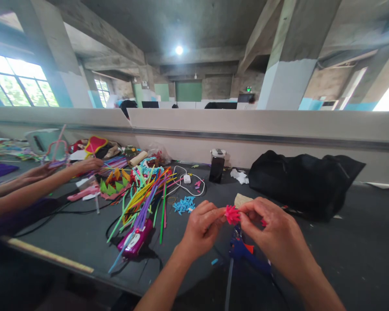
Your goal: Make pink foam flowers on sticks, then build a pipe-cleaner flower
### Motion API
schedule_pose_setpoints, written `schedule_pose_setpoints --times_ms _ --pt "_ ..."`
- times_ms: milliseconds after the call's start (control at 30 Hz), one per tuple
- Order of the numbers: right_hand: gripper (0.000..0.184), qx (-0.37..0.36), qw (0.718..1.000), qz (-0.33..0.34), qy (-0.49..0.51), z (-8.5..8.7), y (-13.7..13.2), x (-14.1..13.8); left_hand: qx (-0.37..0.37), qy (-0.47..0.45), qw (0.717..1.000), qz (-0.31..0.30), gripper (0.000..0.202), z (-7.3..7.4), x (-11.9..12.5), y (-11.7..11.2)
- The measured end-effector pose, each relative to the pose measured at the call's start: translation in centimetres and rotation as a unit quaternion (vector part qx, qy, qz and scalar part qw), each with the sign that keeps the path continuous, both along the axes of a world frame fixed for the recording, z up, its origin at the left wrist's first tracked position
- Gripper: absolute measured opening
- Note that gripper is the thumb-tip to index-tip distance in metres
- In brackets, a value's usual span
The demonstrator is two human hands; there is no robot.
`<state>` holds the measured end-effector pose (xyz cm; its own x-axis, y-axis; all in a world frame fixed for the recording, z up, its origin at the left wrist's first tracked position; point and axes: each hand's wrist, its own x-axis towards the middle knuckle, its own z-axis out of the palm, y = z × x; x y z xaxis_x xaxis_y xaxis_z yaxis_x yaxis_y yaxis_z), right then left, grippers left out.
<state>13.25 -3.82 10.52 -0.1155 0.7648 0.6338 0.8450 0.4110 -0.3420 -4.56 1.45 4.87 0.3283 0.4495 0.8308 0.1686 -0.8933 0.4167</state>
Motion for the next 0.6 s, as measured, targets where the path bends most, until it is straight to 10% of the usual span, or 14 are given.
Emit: schedule_pose_setpoints --times_ms 600 --pt "0.015 -0.042 0.995 0.038 0.077 1.0 -0.6 0.7 -0.104 -0.035 0.993 -0.031 0.016 0.3 -0.5 0.1"
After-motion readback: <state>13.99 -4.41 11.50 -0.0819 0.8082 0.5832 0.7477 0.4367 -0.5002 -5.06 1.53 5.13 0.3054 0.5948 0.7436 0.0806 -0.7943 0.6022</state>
